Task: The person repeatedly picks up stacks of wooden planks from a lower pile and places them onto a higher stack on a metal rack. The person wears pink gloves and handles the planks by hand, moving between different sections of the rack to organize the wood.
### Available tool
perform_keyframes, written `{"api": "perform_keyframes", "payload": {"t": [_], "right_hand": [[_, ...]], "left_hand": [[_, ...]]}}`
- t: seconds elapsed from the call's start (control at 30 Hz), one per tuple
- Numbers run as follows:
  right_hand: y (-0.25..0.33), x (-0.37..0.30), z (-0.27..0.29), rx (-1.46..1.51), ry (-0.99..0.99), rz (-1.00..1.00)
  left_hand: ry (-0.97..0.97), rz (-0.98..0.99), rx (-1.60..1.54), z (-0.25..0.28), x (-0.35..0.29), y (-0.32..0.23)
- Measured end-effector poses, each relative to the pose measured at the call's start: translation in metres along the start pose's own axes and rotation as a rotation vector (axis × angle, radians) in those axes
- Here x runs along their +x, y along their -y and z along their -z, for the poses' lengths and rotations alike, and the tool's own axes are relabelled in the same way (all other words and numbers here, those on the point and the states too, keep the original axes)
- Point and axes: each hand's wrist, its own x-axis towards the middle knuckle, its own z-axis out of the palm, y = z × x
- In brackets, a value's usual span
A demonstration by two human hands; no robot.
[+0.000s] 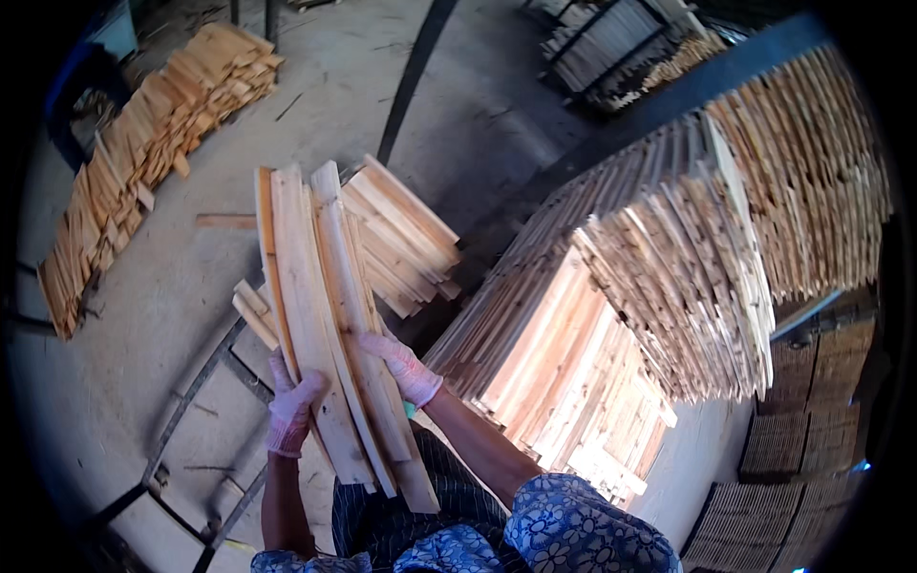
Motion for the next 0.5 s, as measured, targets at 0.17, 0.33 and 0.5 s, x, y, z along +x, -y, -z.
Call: {"api": "perform_keyframes", "payload": {"t": [0.17, 0.33, 0.5], "right_hand": [[0.112, -0.129, -0.036, 0.059, -0.086, 0.079], [0.123, -0.203, -0.031, -0.244, -0.371, 0.306], [0.073, -0.283, 0.054, -0.151, -0.694, 0.287]], "left_hand": [[0.204, 0.114, -0.168, -0.041, -0.031, -0.019], [0.446, 0.192, 0.003, -0.114, -0.013, 0.019], [0.540, 0.374, 0.002, -0.216, -0.038, 0.083]]}}
